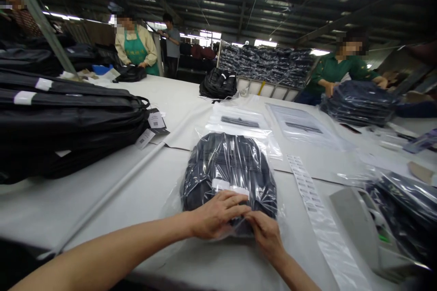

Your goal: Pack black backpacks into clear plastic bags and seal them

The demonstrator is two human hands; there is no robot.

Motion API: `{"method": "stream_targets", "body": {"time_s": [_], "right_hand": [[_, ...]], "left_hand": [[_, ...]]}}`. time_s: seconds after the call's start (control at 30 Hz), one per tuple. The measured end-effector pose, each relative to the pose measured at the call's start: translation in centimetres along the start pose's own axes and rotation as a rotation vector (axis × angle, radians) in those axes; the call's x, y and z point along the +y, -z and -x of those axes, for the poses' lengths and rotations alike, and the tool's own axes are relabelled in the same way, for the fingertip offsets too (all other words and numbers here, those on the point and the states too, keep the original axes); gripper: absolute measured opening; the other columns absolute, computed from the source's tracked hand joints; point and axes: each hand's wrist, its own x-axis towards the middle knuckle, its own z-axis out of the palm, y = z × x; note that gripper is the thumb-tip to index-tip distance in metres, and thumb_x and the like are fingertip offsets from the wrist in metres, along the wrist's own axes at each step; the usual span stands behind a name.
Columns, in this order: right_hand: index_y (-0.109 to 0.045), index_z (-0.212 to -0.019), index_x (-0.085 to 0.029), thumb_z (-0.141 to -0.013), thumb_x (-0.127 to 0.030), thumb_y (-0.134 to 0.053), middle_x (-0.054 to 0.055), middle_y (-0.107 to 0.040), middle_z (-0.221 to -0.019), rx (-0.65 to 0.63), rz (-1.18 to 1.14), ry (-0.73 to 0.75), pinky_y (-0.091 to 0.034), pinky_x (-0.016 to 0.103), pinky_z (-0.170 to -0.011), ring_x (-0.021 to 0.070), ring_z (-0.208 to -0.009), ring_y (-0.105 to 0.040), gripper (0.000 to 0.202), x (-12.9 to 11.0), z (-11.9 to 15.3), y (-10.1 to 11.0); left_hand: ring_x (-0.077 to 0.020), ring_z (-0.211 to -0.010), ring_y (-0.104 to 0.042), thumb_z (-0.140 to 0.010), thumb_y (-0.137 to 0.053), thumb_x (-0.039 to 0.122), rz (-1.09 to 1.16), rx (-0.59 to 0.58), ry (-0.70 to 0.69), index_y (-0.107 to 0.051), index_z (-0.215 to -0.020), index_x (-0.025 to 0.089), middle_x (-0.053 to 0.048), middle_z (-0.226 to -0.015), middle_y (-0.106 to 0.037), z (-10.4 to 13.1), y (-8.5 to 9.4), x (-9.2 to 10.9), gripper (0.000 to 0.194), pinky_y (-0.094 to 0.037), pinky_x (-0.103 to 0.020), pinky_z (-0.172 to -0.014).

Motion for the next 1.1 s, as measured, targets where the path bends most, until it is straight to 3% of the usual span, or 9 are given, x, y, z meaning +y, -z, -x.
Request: {"method": "stream_targets", "body": {"time_s": [0.13, 0.23, 0.3, 0.4, 0.5, 0.57, 0.7, 0.83, 1.1], "right_hand": [[-0.063, -0.095, -0.02, -0.091, -0.021, -0.044, 0.004, -0.07, -0.08, 0.024, -0.036, -0.015, -0.054, 0.026, -0.063, 0.0156, -0.07, -0.066, 0.02, 0.0, 0.2, 0.1], [-0.064, -0.095, -0.02, -0.091, -0.022, -0.045, 0.004, -0.07, -0.082, 0.026, -0.042, -0.027, -0.054, 0.026, -0.064, 0.0157, -0.072, -0.066, 0.019, 0.5, 0.7, -0.2], [-0.064, -0.095, -0.02, -0.091, -0.022, -0.046, 0.004, -0.07, -0.083, 0.017, -0.041, -0.043, -0.054, 0.026, -0.065, 0.0155, -0.073, -0.066, 0.019, 0.8, 1.0, -0.4], [-0.064, -0.097, -0.02, -0.09, -0.023, -0.047, 0.004, -0.07, -0.085, 0.005, -0.047, -0.067, -0.053, 0.025, -0.068, 0.0148, -0.075, -0.066, 0.018, 1.1, 1.3, -0.5], [-0.064, -0.096, -0.021, -0.091, -0.024, -0.047, 0.003, -0.07, -0.085, 0.008, -0.06, -0.08, -0.052, 0.024, -0.07, 0.0141, -0.076, -0.066, 0.018, 1.1, 1.3, -0.5], [-0.064, -0.095, -0.021, -0.091, -0.025, -0.046, 0.002, -0.07, -0.085, 0.01, -0.074, -0.101, -0.051, 0.023, -0.07, 0.0138, -0.076, -0.065, 0.019, 0.9, 1.2, -0.4], [-0.063, -0.091, -0.022, -0.092, -0.031, -0.042, 0.0, -0.068, -0.078, -0.033, -0.097, -0.213, -0.047, 0.022, -0.065, 0.0132, -0.07, -0.063, 0.023, 0.5, 0.9, -0.1], [-0.062, -0.08, -0.021, -0.093, -0.037, -0.038, -0.001, -0.064, -0.066, -0.077, -0.106, -0.412, -0.042, 0.022, -0.058, 0.0128, -0.059, -0.059, 0.032, -0.2, 0.2, 0.2], [-0.064, -0.062, -0.02, -0.086, -0.043, -0.043, -0.001, -0.062, -0.053, -0.135, -0.058, -0.663, -0.039, 0.021, -0.055, 0.0134, -0.053, -0.058, 0.04, -0.8, -2.7, 0.4]], "left_hand": [[-0.0167, -0.097, -0.051, -0.086, -0.05, 0.032, 0.144, 0.067, 0.252, -0.049, -0.113, 0.021, -0.004, -0.107, -0.058, 3.7, 3.4, 2.8, 0.029, -0.04, -0.03, -0.089], [-0.025, -0.093, -0.05, -0.06, -0.073, 0.053, -0.065, 0.049, 0.396, -0.045, -0.119, 0.017, -0.009, -0.105, -0.055, 7.3, 2.7, 4.2, 0.074, -0.042, -0.041, -0.086], [-0.0266, -0.089, -0.051, -0.059, -0.078, 0.043, -0.273, 0.045, 0.439, -0.047, -0.118, 0.016, -0.01, -0.102, -0.057, 9.0, 1.1, 4.3, 0.072, -0.043, -0.043, -0.081], [-0.0211, -0.082, -0.055, -0.079, -0.061, 0.016, -0.445, 0.144, 0.297, -0.057, -0.097, 0.017, -0.007, -0.091, -0.06, 10.3, -0.6, 3.2, 0.018, -0.045, -0.037, -0.074], [-0.0209, -0.1, -0.054, -0.086, -0.048, 0.009, -0.398, 0.227, -0.026, -0.057, -0.092, 0.016, -0.009, -0.107, -0.062, 10.5, -0.4, 2.0, 0.014, -0.041, -0.039, -0.092], [-0.0189, -0.103, -0.055, -0.09, -0.044, 0.013, -0.234, 0.216, -0.041, -0.057, -0.097, 0.016, -0.008, -0.108, -0.063, 10.3, 0.3, 1.6, 0.015, -0.039, -0.036, -0.096], [-0.0124, -0.069, -0.061, -0.095, -0.031, 0.028, 0.216, 0.28, 0.499, -0.057, -0.079, 0.018, 0.0, -0.074, -0.066, 9.0, 0.8, 1.6, 0.032, -0.046, -0.023, -0.068], [-0.016, -0.059, -0.062, -0.089, -0.031, 0.05, 0.556, 0.416, 0.907, -0.048, -0.062, 0.02, -0.001, -0.059, -0.064, 7.2, -0.2, 0.5, 0.044, -0.047, -0.025, -0.06], [-0.0162, -0.043, -0.056, -0.076, -0.039, 0.058, 0.709, 0.303, 1.12, -0.043, -0.052, 0.02, -0.002, -0.044, -0.058, 5.6, -1.2, -3.7, 0.045, -0.043, -0.025, -0.046]]}}
